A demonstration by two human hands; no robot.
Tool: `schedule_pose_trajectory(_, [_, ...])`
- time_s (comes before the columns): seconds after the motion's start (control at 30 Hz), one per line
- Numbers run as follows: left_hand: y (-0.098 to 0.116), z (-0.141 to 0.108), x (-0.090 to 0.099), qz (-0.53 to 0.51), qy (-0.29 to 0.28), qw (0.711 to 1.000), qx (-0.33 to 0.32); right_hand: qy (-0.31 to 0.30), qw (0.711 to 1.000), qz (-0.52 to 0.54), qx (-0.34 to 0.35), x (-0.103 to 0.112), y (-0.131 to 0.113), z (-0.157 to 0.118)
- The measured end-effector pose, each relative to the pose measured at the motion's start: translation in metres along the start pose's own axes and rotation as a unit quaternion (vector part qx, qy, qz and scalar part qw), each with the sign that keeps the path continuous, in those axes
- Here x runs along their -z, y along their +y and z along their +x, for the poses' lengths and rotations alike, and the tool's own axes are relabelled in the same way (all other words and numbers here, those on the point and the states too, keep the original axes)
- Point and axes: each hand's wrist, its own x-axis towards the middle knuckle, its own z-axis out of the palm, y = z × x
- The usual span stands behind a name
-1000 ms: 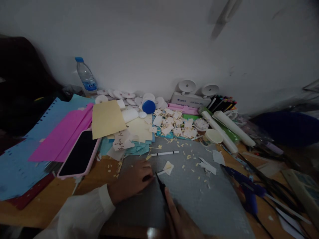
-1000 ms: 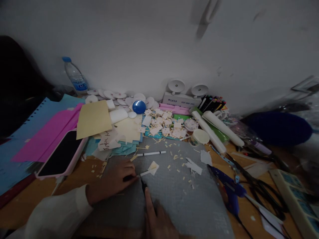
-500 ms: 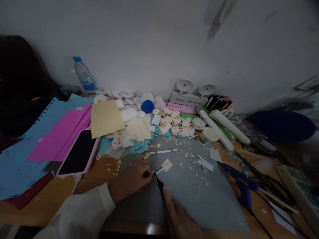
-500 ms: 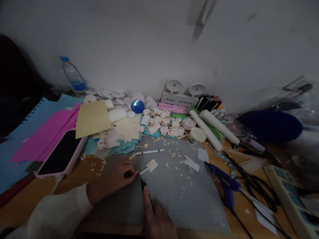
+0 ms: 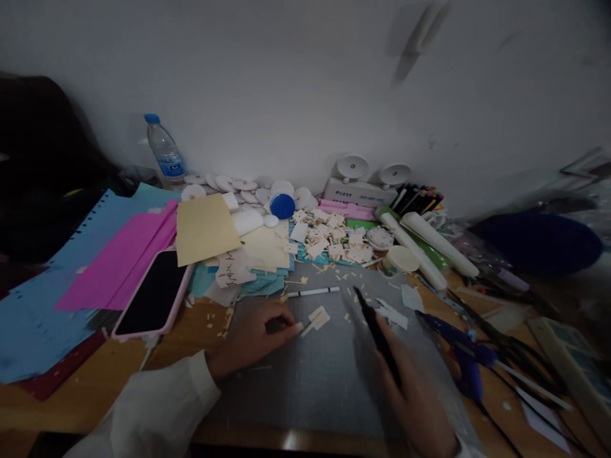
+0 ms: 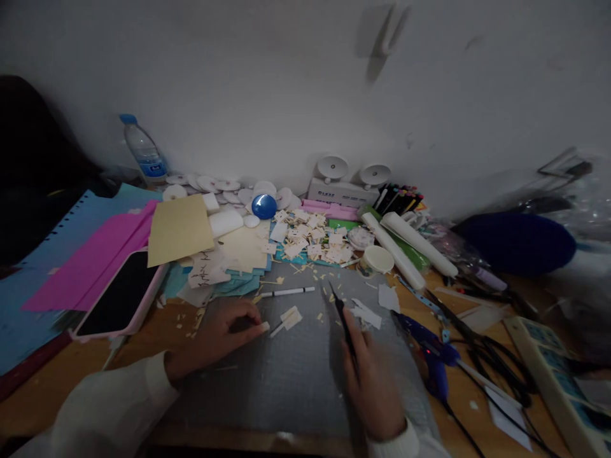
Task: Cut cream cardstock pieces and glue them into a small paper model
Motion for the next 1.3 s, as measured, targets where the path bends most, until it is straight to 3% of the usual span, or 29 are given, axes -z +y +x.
schedule_pose_trajectory(0.13, [-0.001, 0.001, -0.004, -0.089, -0.002, 0.995, 0.037, 0.002, 0.992, -0.125, 0.017, -0.013, 0.034, 0.038])
schedule_pose_trajectory(0.23, [-0.002, 0.001, -0.005, -0.124, -0.005, 0.990, 0.065, -0.001, 0.982, -0.184, 0.037, -0.009, 0.038, 0.055])
schedule_pose_trajectory(0.4, [-0.003, 0.002, -0.004, -0.180, 0.006, 0.980, 0.082, -0.038, 0.977, -0.128, 0.164, 0.001, -0.012, 0.066])
schedule_pose_trajectory(0.53, [-0.007, 0.003, -0.005, -0.217, 0.018, 0.974, 0.070, -0.090, 0.958, -0.114, 0.246, -0.018, -0.059, 0.073])
schedule_pose_trajectory(0.67, [-0.008, 0.004, -0.005, -0.227, 0.034, 0.970, 0.079, -0.095, 0.954, -0.115, 0.260, -0.031, -0.070, 0.081])
schedule_pose_trajectory(0.77, [-0.008, 0.005, -0.005, -0.237, 0.031, 0.966, 0.094, -0.067, 0.964, -0.068, 0.247, -0.025, -0.054, 0.093])
schedule_pose_trajectory(0.87, [-0.009, 0.005, -0.006, -0.256, 0.027, 0.962, 0.097, 0.001, 0.979, 0.010, 0.205, -0.015, -0.030, 0.110])
schedule_pose_trajectory(0.97, [-0.011, 0.006, -0.006, -0.282, 0.026, 0.954, 0.098, 0.049, 0.985, 0.016, 0.165, -0.004, -0.010, 0.121])
schedule_pose_trajectory(1.13, [-0.009, 0.007, -0.004, -0.314, 0.017, 0.945, 0.094, 0.073, 0.990, 0.040, 0.115, 0.014, 0.010, 0.082])
schedule_pose_trajectory(1.23, [-0.006, 0.007, -0.006, -0.307, 0.002, 0.946, 0.101, 0.076, 0.994, 0.060, 0.045, 0.015, 0.020, 0.052])
schedule_pose_trajectory(1.3, [-0.006, 0.006, -0.007, -0.303, -0.013, 0.947, 0.106, 0.089, 0.993, 0.077, 0.011, 0.011, 0.025, 0.046])
